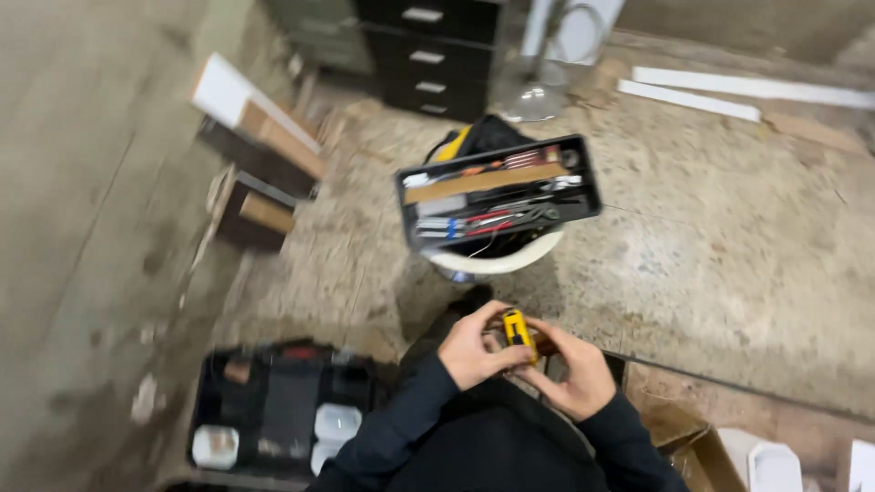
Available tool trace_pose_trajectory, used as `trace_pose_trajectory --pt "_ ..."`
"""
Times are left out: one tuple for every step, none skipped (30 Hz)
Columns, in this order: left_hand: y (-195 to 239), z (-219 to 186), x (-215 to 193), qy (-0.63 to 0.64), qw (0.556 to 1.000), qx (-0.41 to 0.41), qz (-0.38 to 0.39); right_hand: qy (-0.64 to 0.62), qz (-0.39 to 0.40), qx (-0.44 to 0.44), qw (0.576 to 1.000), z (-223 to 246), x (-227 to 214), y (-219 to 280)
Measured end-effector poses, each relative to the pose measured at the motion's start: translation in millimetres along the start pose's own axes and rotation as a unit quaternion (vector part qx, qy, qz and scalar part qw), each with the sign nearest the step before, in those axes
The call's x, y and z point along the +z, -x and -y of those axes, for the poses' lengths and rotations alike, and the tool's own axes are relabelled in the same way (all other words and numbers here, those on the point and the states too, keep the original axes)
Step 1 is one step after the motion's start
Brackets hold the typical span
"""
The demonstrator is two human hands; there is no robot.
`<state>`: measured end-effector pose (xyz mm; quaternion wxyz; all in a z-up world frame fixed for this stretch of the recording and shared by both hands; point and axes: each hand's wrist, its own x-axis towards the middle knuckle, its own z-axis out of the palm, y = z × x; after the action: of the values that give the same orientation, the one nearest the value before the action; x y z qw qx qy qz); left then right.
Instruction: The recorder uses a measuring tape and square ruler to mark furniture panels for assembly.
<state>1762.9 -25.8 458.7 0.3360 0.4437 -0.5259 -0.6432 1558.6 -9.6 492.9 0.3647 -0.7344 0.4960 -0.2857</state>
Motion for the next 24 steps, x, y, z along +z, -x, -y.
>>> trace_pose_trajectory --pt "18.4 20.9 -1.9 0.01 1.0 -0.003 -0.02 0.0 0.021 -0.006 1.0 5.4 8.9 -1.6" --pt "36.0 41.9 -2.0 0.115 0.992 0.035 -0.037 -0.003 0.067 -0.039 0.997 10.0 17.5 -3.4" --pt "52.6 62.2 0.0 0.217 0.972 0.076 -0.05 -0.006 0.11 -0.068 0.992 14.9 25.3 -3.6" --pt "72.8 61.6 -0.1 0.226 0.969 0.076 -0.067 -0.006 0.128 -0.072 0.989 18.1 37.8 -1.1" --pt "90.3 60.5 -2.0 0.219 0.969 0.02 -0.114 -0.016 0.162 -0.074 0.984 21.5 50.5 -0.5" --pt "107.9 59.2 -3.8 0.213 0.963 -0.038 -0.158 -0.025 0.196 -0.076 0.977 25.1 63.3 0.3" --pt "119.8 64.4 -5.2 0.22 0.959 -0.036 -0.172 -0.024 0.211 -0.083 0.974 29.6 71.9 0.0" --pt "132.6 69.7 -6.8 0.227 0.953 -0.027 -0.2 -0.029 0.23 -0.094 0.968 34.7 81.5 0.0" --pt "150.3 75.5 -6.9 0.236 0.943 -0.02 -0.233 -0.036 0.255 -0.105 0.961 41.4 93.4 1.9" --pt "155.4 89.4 -3.9 0.244 0.936 -0.021 -0.254 -0.037 0.276 -0.111 0.954 47.6 98.1 1.0" --pt "161.9 103.9 -3.4 0.234 0.93 0.036 -0.283 -0.038 0.302 -0.101 0.947 53.7 106.8 -3.0" --pt "169.7 118.4 -3.3 0.219 0.92 0.092 -0.311 -0.036 0.327 -0.091 0.94 61.2 116.6 -6.2" --pt "174.7 114.7 -3.0 0.219 0.909 0.092 -0.343 -0.042 0.355 -0.107 0.928 60.2 125.2 -8.6" --pt "180.3 111.1 -4.6 0.169 0.908 0.091 -0.373 -0.008 0.352 -0.116 0.929 60.2 135.3 -11.4" --pt "186.1 108.6 -6.5 0.119 0.905 0.085 -0.399 0.027 0.348 -0.124 0.929 60.1 146.2 -13.1" --pt "194.8 103.4 -10.1 0.121 0.892 0.08 -0.429 0.021 0.374 -0.139 0.917 65.0 156.7 -17.0" --pt "200.9 97.1 -12.5 0.102 0.884 0.052 -0.454 0.044 0.378 -0.139 0.914 69.5 163.9 -20.4" --pt "205.8 90.7 -15.8 0.084 0.875 0.023 -0.477 0.066 0.382 -0.14 0.911 73.6 171.2 -24.9" --pt "214.5 86.3 -16.9 0.089 0.862 0.019 -0.498 0.066 0.401 -0.152 0.901 79.8 177.9 -25.2" --pt "222.5 82.2 -18.5 0.074 0.858 0.008 -0.508 0.078 0.4 -0.158 0.899 85.5 184.9 -26.1" --pt "229.6 78.6 -21.9 0.058 0.855 -0.003 -0.515 0.092 0.396 -0.165 0.899 91.0 192.4 -27.8" --pt "238.9 78.1 -24.3 0.064 0.843 -0.006 -0.533 0.092 0.412 -0.176 0.889 92.3 204.0 -29.9" --pt "246.3 76.9 -24.0 0.051 0.842 -0.023 -0.537 0.088 0.417 -0.194 0.884 92.0 211.2 -29.8" --pt "251.9 76.2 -24.3 0.038 0.839 -0.04 -0.541 0.084 0.421 -0.212 0.878 90.5 218.5 -31.2"
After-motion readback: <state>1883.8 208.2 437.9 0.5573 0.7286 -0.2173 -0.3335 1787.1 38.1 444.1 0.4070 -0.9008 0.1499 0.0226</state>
